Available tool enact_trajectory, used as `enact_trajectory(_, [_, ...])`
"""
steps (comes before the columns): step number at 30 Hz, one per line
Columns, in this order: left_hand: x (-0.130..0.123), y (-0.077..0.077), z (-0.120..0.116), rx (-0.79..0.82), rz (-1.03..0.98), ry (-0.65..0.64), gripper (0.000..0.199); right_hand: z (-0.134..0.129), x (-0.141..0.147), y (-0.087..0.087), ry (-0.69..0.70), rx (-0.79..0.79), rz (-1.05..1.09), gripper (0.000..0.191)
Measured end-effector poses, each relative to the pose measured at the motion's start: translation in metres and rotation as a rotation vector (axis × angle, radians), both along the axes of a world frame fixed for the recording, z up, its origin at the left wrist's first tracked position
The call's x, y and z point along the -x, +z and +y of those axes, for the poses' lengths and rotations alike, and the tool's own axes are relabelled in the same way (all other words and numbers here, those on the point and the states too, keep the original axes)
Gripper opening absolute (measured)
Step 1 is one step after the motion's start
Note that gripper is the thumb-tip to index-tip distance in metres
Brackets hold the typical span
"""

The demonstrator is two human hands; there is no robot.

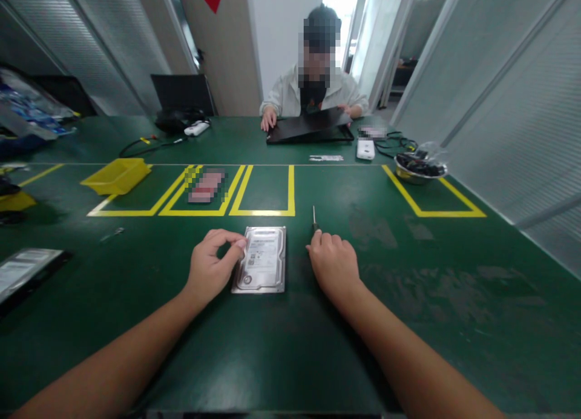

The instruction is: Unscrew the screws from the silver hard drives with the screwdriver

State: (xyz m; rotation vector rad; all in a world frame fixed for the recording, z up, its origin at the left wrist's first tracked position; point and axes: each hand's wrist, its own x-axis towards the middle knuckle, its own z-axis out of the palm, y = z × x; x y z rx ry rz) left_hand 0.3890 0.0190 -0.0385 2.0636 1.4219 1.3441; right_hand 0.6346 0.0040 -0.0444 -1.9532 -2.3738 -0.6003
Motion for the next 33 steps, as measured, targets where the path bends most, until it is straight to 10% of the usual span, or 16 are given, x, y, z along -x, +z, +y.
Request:
enact_trajectory(11, [0.014,-0.029,0.031,0.281,-0.274,0.042,0.014,0.015,0.011,0.01,-0.027,0.027,0.049,0.026])
enact_trajectory(16, [0.024,-0.038,0.042,0.358,-0.179,-0.029,0.051,-0.007,0.036,0.03,0.014,0.018,0.128,0.041])
enact_trajectory(24, [0.04,-0.017,0.041,0.375,0.253,-0.318,0.087,-0.037,0.061,0.036,0.128,0.332,0.545,0.073])
enact_trajectory(33, [0.06,-0.016,0.054,0.406,0.24,-0.485,0.098,-0.051,0.073,0.018,0.134,0.38,0.783,0.091])
